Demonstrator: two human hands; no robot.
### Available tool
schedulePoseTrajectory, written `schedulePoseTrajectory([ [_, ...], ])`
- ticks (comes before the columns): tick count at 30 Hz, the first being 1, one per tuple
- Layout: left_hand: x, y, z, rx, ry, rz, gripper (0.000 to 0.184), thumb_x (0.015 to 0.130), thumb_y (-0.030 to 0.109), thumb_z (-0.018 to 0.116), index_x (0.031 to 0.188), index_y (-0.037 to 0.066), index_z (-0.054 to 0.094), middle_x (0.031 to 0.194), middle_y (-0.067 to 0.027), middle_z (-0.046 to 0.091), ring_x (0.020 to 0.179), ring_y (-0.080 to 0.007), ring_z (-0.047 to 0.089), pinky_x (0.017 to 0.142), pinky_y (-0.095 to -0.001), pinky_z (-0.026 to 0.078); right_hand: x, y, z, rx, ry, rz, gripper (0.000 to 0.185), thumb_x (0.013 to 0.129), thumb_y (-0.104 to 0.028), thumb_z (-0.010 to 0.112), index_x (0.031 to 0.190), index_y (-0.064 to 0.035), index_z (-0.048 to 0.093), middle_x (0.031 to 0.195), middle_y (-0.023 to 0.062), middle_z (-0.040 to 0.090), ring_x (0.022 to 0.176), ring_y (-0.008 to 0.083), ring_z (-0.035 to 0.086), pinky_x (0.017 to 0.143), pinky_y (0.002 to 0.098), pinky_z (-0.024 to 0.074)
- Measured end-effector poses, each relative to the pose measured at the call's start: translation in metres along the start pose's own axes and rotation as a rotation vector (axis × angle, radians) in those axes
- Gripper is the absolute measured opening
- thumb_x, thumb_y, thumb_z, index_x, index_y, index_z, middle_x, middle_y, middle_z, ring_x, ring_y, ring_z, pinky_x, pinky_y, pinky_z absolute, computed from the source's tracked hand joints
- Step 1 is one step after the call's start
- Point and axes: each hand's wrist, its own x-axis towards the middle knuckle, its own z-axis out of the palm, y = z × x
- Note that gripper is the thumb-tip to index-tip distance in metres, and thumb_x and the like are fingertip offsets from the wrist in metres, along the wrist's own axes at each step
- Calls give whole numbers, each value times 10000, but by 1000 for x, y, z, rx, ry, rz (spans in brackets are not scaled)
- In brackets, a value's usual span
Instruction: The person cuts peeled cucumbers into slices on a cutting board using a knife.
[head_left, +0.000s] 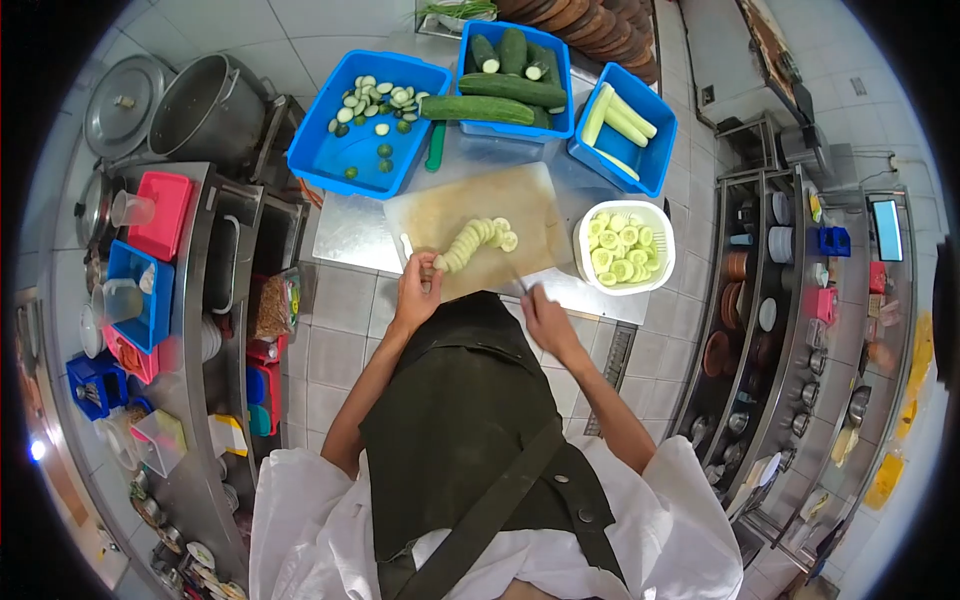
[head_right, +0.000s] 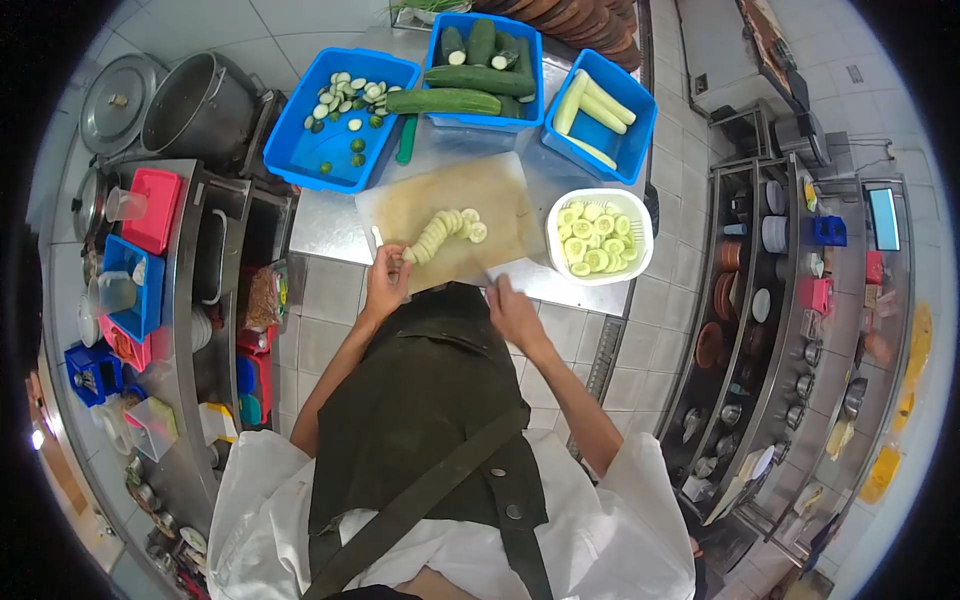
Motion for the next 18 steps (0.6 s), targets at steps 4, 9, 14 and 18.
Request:
schedulePoseTrajectory([
  [4, 6, 13, -3, 25, -27, -56, 419, 939, 40, 613, 1342, 50, 497, 1124, -69, 611, 985, -165, 590, 763, -291, 504, 97, 13, -2, -17, 353, -112, 208, 967, -194, 538, 1089, -38, 473, 822, 317, 620, 801, 532, 591, 705, 585, 466],
  [9, 9, 10, -9, 59, -45, 21, 435, 968, 70, 573, 1394, 63, 489, 1142, -98, 592, 1010, -173, 570, 802, -314, 523, 119, -19, -11, -241, 452, -136, 368, 887, -187, 602, 1205, -49, 481, 1058, 270, 606, 1000, 475, 588, 841, 560, 477],
  [14, 14, 15, -13, 206, -31, 162, 366, 959, 36, 545, 1325, 32, 544, 1112, -162, 580, 1014, -290, 585, 864, -362, 503, 110, -9, 15, -23, 293, -282, 502, 812, -139, 663, 1281, -81, 493, 1191, 253, 545, 1099, 437, 553, 948, 500, 461],
  [18, 19, 12, -12, 273, -1, 268, 281, 934, 0, 531, 1212, 0, 572, 1088, -226, 571, 1012, -418, 563, 927, -436, 454, 123, 8, 23, -51, 254, -258, 613, 759, -159, 746, 1324, -143, 510, 1239, 248, 505, 1065, 421, 566, 961, 479, 466],
])
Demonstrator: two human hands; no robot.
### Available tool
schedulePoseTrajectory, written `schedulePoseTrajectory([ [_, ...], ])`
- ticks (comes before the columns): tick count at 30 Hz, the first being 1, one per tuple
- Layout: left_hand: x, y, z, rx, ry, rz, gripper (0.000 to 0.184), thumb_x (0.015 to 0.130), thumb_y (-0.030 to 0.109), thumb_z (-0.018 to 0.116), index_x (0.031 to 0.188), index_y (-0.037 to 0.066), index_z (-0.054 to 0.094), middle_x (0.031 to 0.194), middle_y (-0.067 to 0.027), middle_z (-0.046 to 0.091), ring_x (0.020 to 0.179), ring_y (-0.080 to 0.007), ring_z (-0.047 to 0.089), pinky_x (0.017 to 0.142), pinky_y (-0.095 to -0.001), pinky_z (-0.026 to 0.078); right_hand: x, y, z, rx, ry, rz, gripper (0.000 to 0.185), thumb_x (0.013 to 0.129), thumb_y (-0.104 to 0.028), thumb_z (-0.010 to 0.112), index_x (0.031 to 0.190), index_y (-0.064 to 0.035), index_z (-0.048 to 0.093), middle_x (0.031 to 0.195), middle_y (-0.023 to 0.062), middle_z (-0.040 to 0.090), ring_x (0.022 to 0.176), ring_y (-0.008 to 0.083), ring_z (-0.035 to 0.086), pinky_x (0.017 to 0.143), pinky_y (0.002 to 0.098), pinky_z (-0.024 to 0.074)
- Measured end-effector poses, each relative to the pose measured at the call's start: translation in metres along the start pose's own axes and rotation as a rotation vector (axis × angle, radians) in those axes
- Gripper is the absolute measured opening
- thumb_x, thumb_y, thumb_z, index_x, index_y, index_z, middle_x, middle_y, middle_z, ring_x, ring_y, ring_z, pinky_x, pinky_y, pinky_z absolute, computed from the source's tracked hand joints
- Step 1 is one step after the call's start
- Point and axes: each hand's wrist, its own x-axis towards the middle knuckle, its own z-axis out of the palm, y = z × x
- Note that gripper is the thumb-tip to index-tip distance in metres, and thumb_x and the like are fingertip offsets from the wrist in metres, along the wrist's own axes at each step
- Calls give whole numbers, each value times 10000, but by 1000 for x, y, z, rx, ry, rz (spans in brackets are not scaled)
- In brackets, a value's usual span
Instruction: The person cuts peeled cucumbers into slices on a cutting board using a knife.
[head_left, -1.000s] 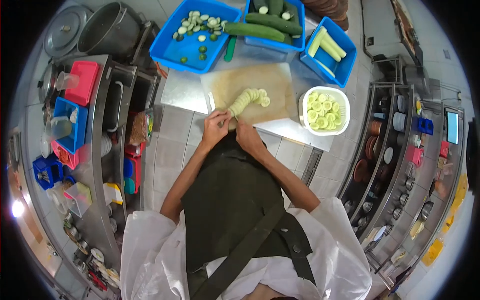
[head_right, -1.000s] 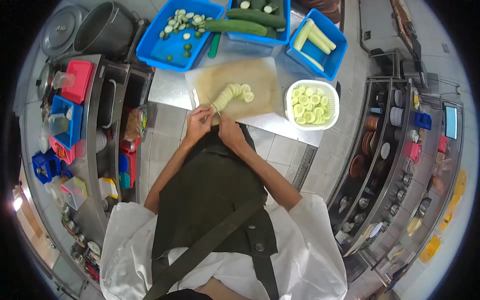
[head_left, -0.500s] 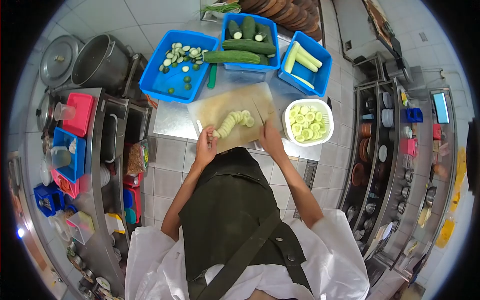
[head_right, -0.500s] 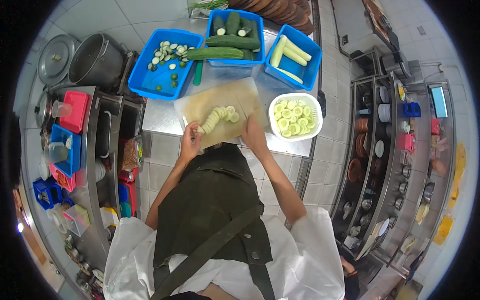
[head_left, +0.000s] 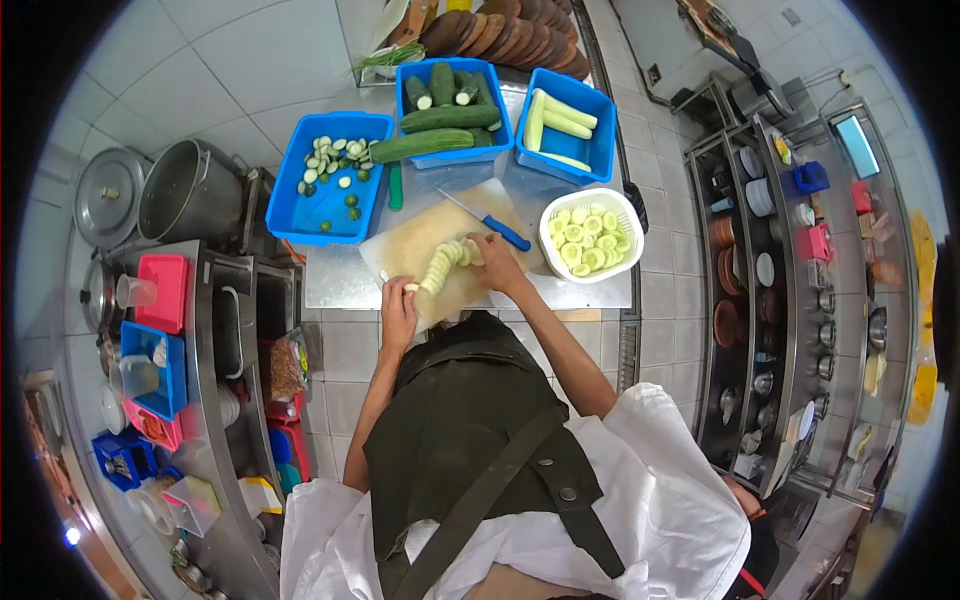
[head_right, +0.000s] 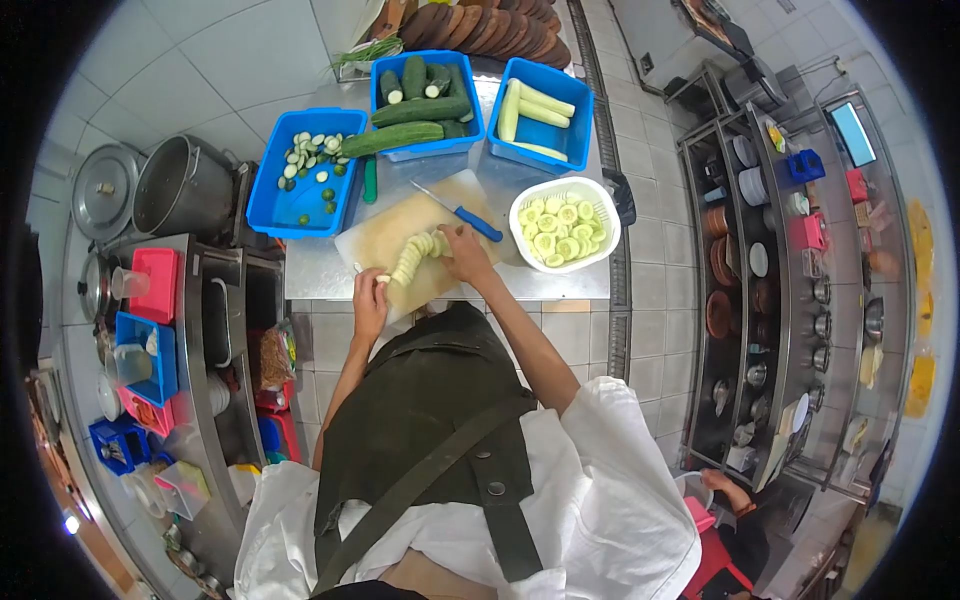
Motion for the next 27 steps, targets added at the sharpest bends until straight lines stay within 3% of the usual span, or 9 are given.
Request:
schedulePoseTrajectory([
  [4, 0, -8, 1, 105, -81, -24, 208, 930, 4, 531, 1132, -13, 574, 1081, -247, 563, 1040, -441, 537, 915, -478, 447, 18, 1, -13, -52, -182, 7, 740, 679, -183, 832, 1348, -190, 515, 1184, 224, 532, 1052, 399, 570, 932, 481, 476],
  [9, 11, -7, 0, 124, -71, 70, 190, 925, 14, 529, 1092, -2, 620, 1057, -234, 585, 1019, -437, 559, 910, -466, 460, 51, 46, 23, -39, -49, -310, 664, 617, -187, 873, 1213, -169, 581, 1051, 239, 579, 1026, 420, 591, 915, 497, 487],
  [11, 12, 2, 0, 70, -63, -29, 179, 935, 30, 524, 1077, -14, 623, 1043, -226, 598, 1000, -428, 578, 897, -455, 467, 42, 17, 0, 5, -103, -33, 566, 670, -182, 843, 1167, -92, 587, 1116, 292, 572, 1059, 448, 604, 912, 515, 501],
  [18, 20, 31, 20, 242, 162, -180, 275, 968, 67, 518, 1208, 65, 652, 1068, -224, 591, 1025, -394, 580, 889, -448, 477, 53, 23, 3, -69, -223, 134, 453, 797, -177, 750, 1135, 57, 559, 1087, 329, 627, 999, 468, 648, 864, 495, 538],
  [21, 20, 11, 15, 298, 71, -151, 278, 976, 88, 524, 1212, 87, 671, 1050, -217, 596, 1010, -378, 592, 885, -439, 483, 26, -7, -66, 236, -2, 75, 424, 827, -158, 748, 1160, 37, 574, 993, 293, 667, 908, 482, 658, 806, 489, 543],
  [23, 30, 7, 12, 303, 50, -169, 255, 980, 142, 543, 1175, 57, 682, 1022, -222, 622, 980, -376, 607, 879, -439, 489, 13, 1, -110, 373, 153, -131, 410, 860, -145, 748, 1215, -29, 580, 958, 197, 695, 813, 372, 700, 701, 418, 560],
  [25, 35, -14, 10, 348, 33, -190, 267, 972, 188, 562, 1151, 31, 684, 995, -233, 651, 949, -381, 621, 857, -441, 496, 5, 15, -154, 967, 20, 65, 395, 905, -130, 723, 1270, -97, 575, 908, 75, 680, 770, 205, 691, 668, 315, 560],
  [26, 36, -22, 8, 397, 47, -102, 284, 964, 215, 573, 1135, 16, 682, 995, -243, 668, 933, -385, 630, 823, -447, 502, -2, 34, -175, 1326, -35, -22, 386, 940, -89, 683, 1303, -115, 557, 918, 13, 642, 827, 100, 656, 695, 276, 568],
  [27, 38, -20, 6, 420, 49, -198, 273, 962, 193, 564, 1133, 13, 677, 993, -244, 675, 895, -401, 641, 778, -445, 511, -7, 44, -194, 1465, 40, 10, 373, 950, -201, 689, 1292, -122, 563, 979, 24, 651, 816, 134, 660, 647, 307, 563],
])
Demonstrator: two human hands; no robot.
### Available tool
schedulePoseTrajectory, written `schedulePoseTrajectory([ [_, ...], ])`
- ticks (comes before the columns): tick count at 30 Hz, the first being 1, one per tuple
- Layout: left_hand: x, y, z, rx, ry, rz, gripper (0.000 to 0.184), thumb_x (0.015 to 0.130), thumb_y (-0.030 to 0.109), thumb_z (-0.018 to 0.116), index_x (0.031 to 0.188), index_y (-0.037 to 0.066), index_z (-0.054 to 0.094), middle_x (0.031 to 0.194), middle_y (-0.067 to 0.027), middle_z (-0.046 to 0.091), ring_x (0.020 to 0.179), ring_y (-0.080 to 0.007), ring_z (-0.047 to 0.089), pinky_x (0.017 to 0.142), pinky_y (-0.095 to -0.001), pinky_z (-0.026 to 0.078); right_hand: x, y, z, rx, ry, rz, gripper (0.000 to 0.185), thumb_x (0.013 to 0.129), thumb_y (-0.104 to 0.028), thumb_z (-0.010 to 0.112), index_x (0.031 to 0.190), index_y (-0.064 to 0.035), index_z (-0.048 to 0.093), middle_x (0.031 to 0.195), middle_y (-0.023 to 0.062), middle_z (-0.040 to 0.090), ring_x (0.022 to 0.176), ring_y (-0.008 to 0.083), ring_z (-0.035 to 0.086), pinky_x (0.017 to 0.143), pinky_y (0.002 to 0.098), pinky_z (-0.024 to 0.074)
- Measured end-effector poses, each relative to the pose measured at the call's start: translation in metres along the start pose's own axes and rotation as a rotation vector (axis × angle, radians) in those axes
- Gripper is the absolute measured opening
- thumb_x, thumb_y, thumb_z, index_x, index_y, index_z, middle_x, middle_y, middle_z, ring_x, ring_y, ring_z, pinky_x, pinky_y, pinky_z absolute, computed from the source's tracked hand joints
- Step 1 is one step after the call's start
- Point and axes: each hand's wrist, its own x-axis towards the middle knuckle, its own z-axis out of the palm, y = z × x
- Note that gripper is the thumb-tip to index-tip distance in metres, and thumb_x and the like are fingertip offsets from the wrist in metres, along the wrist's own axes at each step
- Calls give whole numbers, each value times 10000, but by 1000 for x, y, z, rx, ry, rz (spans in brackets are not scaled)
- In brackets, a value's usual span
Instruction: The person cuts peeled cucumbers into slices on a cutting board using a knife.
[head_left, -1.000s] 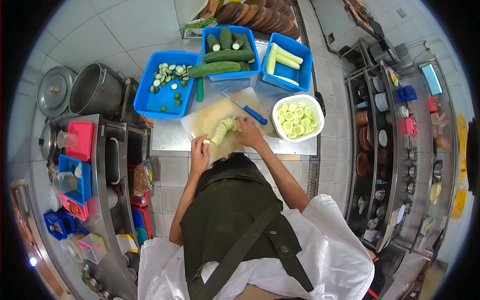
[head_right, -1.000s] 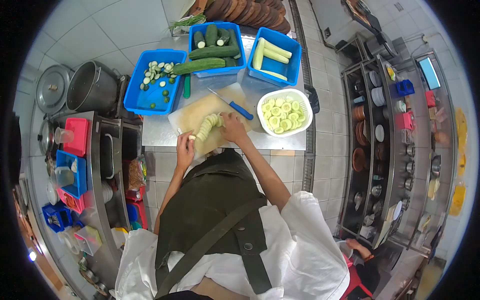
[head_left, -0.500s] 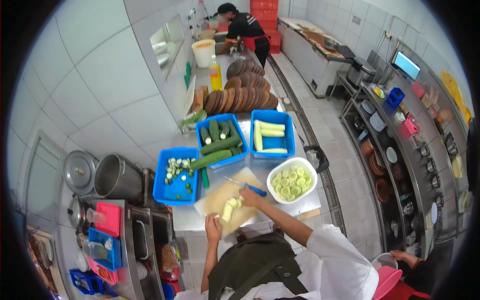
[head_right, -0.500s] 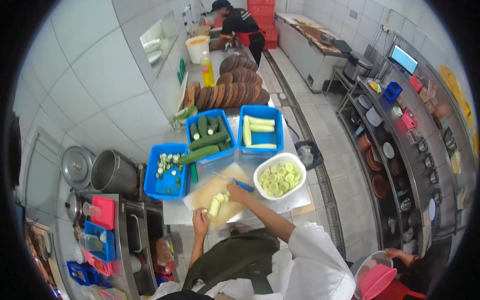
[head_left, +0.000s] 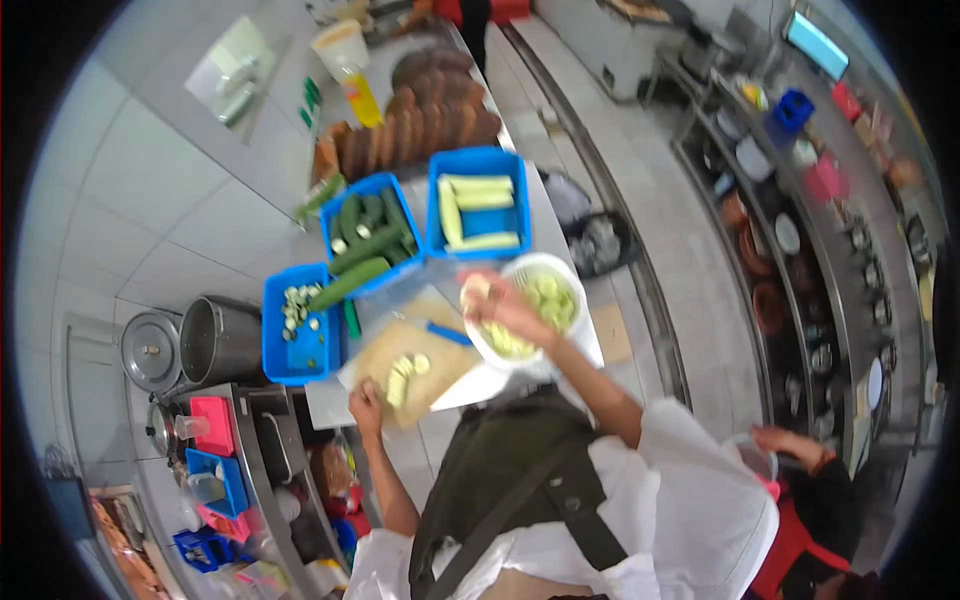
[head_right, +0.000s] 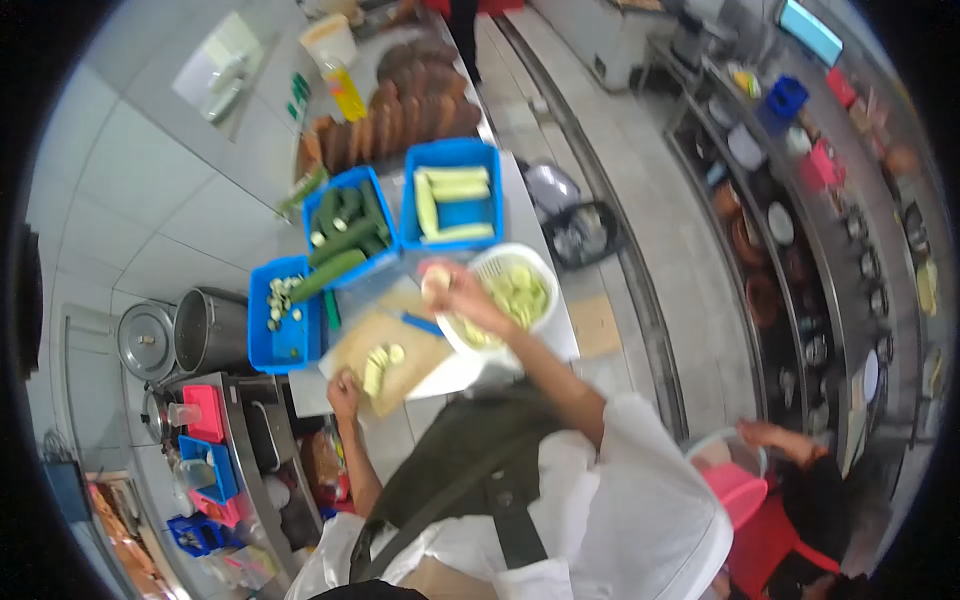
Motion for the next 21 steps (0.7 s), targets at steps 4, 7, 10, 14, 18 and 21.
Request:
schedulePoseTrajectory([
  [4, 5, 6, -8, -173, 83, -236, 245, 995, 167, 552, 1152, -5, 628, 870, -164, 666, 719, -222, 641, 658, -339, 522, -13, -82, -69, 298, 6, 129, 386, 1056, -338, 463, 1321, -63, 518, 1140, 171, 653, 961, 244, 677, 823, 328, 547],
  [7, 7, 62, -14, -312, 257, -343, 255, 1008, 170, 561, 1189, -7, 595, 929, -130, 654, 734, -158, 631, 664, -289, 526, -27, -93, -110, 468, 50, 127, 401, 1066, -359, 409, 1305, -54, 513, 1191, 195, 639, 1014, 278, 668, 858, 359, 540],
  [10, 14, 183, -5, -606, 220, -192, 263, 1005, 147, 582, 1218, -5, 569, 1041, -119, 634, 780, -158, 640, 708, -270, 542, -45, -99, -126, 558, 160, 164, 425, 1072, -366, 370, 1306, -36, 501, 1261, 223, 605, 1068, 299, 655, 873, 364, 544],
  [14, 17, 346, 48, -771, -284, -24, 275, 981, 36, 578, 1251, 3, 541, 1198, -101, 593, 966, -192, 676, 828, -312, 579, -67, -90, -138, 546, 286, 182, 400, 1066, -344, 382, 1303, -40, 489, 1280, 222, 598, 1141, 323, 628, 919, 386, 536],
  [18, -3, 450, 107, -692, -515, 523, 226, 857, -27, 681, 1081, -4, 658, 1123, -143, 653, 990, -256, 666, 807, -352, 565, -85, -74, -151, 726, 333, 127, 325, 1048, -318, 429, 1209, -60, 542, 1229, 202, 628, 1092, 315, 633, 935, 428, 518],
  [21, -7, 459, 149, -434, -445, 922, 232, 822, 1, 723, 1051, 9, 685, 1126, -161, 662, 989, -314, 665, 826, -378, 555, -97, -77, -152, 859, 464, 90, 287, 1032, -310, 467, 1100, -55, 582, 1144, 198, 653, 1023, 322, 642, 924, 461, 507],
])
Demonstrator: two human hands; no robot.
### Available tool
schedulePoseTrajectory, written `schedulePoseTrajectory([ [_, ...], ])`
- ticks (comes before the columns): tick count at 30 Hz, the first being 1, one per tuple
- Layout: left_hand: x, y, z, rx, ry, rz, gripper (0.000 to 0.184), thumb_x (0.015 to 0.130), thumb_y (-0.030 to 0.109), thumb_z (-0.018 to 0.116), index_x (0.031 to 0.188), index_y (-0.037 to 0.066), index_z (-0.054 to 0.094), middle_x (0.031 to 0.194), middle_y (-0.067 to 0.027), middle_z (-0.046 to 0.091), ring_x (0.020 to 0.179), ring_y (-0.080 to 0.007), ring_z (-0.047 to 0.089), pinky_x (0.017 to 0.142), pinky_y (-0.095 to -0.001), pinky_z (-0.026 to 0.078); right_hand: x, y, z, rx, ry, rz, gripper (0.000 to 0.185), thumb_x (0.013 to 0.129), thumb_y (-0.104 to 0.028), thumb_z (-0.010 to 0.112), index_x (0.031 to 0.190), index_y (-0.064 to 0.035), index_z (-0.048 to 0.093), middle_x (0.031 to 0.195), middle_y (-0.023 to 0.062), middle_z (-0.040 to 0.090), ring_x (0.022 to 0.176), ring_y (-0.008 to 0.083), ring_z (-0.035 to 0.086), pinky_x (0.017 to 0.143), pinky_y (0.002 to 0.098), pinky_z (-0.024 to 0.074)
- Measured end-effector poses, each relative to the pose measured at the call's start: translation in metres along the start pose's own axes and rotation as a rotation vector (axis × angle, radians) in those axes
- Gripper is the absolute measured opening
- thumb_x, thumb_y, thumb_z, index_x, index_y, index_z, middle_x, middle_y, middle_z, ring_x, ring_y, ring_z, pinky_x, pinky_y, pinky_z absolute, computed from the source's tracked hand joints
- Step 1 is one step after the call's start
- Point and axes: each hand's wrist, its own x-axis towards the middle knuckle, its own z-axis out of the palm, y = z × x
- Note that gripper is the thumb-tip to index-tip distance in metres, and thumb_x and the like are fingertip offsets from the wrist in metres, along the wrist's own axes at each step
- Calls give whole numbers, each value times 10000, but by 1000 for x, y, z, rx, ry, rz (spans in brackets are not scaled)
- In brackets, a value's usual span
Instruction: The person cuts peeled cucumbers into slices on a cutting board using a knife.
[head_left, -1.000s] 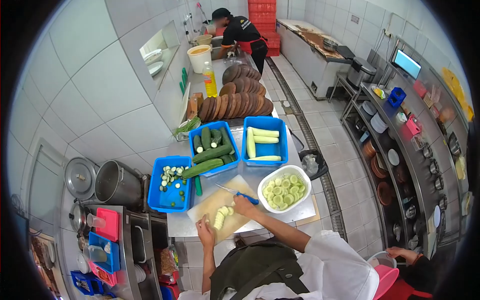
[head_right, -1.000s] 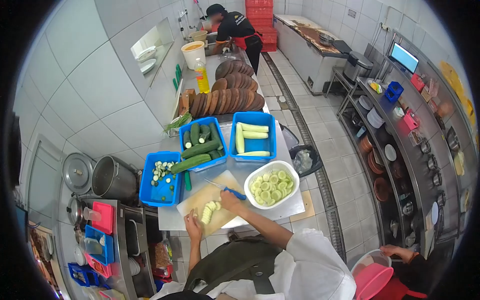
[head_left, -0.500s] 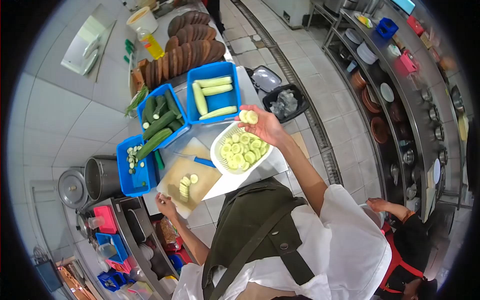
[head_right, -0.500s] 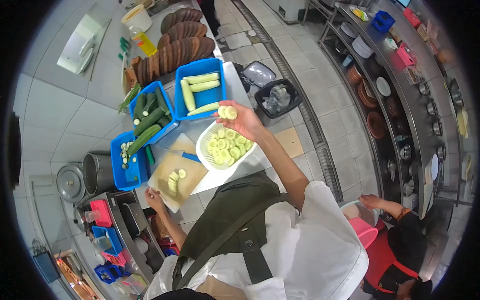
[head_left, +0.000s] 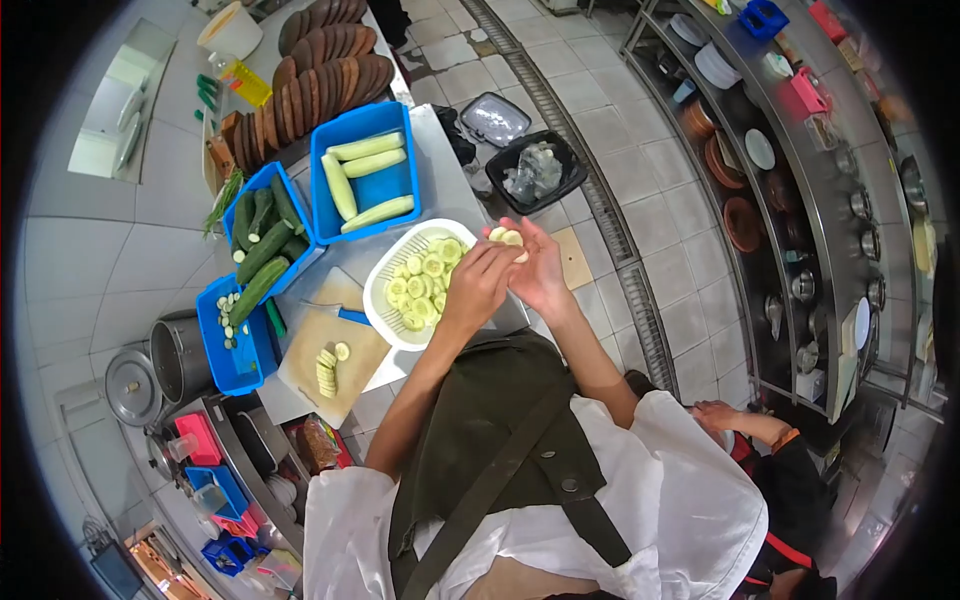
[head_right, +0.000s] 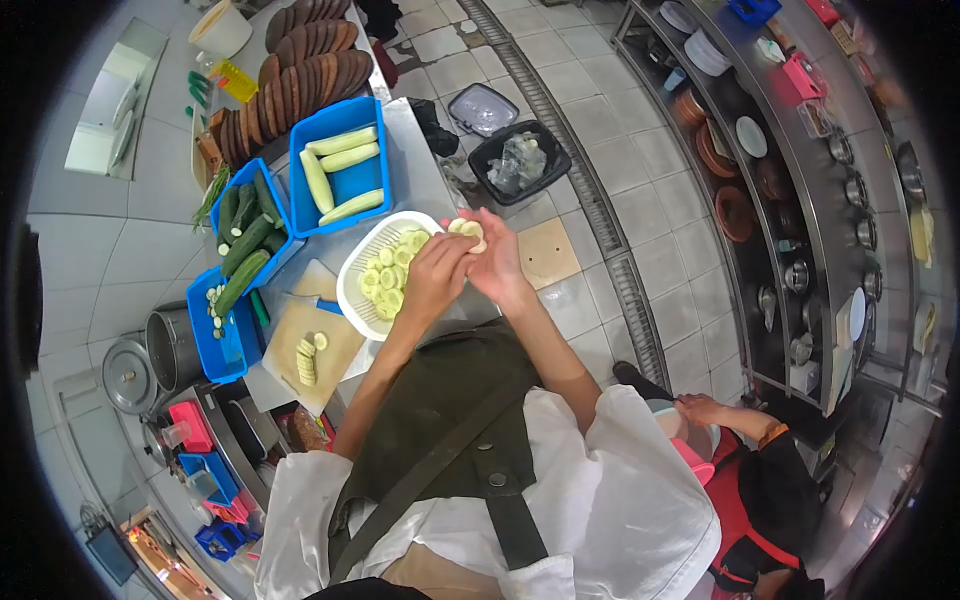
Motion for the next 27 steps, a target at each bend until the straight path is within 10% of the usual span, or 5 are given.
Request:
schedulePoseTrajectory([
  [11, -82, -4, -80, 113, 447, -431, 228, 840, 25, 710, 1066, 38, 686, 1201, -165, 607, 1096, -345, 608, 922, -410, 490, 122, -124, -104, -51, 139, -6, 144, 938, -143, 585, 1009, -18, 588, 990, 163, 636, 920, 285, 648, 777, 407, 578],
  [14, -175, -26, -135, 427, 677, -597, 217, 842, 16, 707, 1054, 12, 660, 1142, -184, 617, 1070, -344, 611, 915, -405, 483, 113, -137, -54, -386, 542, -346, 846, 828, -518, 708, 1409, 16, 403, 1412, 244, 444, 1238, 383, 495, 966, 441, 469],
  [16, -251, -35, -155, 430, 888, -875, 344, 812, 101, 772, 1111, 4, 632, 1167, -188, 610, 1095, -341, 590, 955, -424, 459, 126, -115, -25, -789, 732, -661, 533, 970, -351, 504, 1388, -32, 419, 1218, 159, 615, 1108, 285, 613, 898, 453, 498],
  [21, -369, -56, -161, 631, 511, -1028, 887, 660, 358, 907, 1342, -9, 477, 1329, -227, 524, 1256, -377, 485, 1032, -475, 399, 66, 111, 59, -1131, -604, -184, 244, 960, -150, 579, 1156, -10, 617, 1078, 95, 669, 892, 180, 672, 786, 298, 521],
  [27, -369, -107, -171, 487, 364, -855, 978, 601, 496, 879, 1378, 50, 487, 1430, -199, 486, 1370, -408, 388, 1107, -501, 332, 91, 315, 9, -2229, -892, -138, 825, 761, -157, 785, 1482, -181, 384, 1278, 237, 491, 1163, 416, 550, 971, 462, 485],
])
